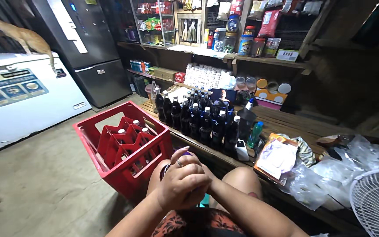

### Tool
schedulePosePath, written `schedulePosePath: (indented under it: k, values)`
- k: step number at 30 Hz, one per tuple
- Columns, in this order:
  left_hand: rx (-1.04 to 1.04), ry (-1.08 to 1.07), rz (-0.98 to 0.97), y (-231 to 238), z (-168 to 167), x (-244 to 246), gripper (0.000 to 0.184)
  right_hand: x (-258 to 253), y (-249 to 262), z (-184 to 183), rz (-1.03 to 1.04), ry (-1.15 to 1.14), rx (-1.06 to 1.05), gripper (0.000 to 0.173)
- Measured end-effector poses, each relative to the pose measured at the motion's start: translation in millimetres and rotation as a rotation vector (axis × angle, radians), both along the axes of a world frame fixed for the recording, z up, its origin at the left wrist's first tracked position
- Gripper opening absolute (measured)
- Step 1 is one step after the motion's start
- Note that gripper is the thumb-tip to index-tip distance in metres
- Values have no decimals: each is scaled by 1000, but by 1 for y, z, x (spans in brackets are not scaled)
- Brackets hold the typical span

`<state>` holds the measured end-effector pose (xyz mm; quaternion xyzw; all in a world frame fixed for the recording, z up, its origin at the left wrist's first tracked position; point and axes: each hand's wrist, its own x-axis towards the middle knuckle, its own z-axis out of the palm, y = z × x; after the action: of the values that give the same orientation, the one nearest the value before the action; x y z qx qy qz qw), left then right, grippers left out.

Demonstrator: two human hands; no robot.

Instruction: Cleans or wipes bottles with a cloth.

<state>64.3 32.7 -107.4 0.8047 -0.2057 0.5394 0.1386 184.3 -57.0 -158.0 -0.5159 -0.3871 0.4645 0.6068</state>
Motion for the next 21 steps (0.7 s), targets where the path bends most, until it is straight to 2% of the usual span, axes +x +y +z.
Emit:
schedulePosePath:
  k: [1, 3, 7, 8, 10, 11, 13, 15, 17, 21]
  values:
    - [2, 12, -7, 1, -4, 0, 9, 0, 3, -9, -14, 42, -15, 55]
    - [10, 24, -15, 0, -5, 0, 9, -4, 3, -5, -40, 97, -41, 52]
    - [20, 17, -8, -2, -3, 1, 10, -2, 2, 0, -18, 69, 98, 52]
    - [25, 4, 0, -4, 1, 1, 10, -5, -2, 12, -25, 43, 98, 52]
    - [30, -30, 34, -17, 28, 1, 11, -22, -21, 64, -79, 14, 49, 49]
    - [31, -35, 46, -19, 33, 0, 12, -25, -26, 70, -68, -1, 124, 51]
    - [16, -39, 33, -3, 11, -1, 8, -21, -20, 34, 20, -9, 437, 61]
    - [5, -38, 45, 9, -5, -3, 12, -20, -14, 17, 74, -73, 607, 71]
    - [-35, -16, 79, 13, -6, -6, 15, -22, -13, 16, 54, -161, 644, 70]
    - [-247, 71, 137, 17, 3, -12, 23, -24, -8, 12, -33, -258, 560, 64]
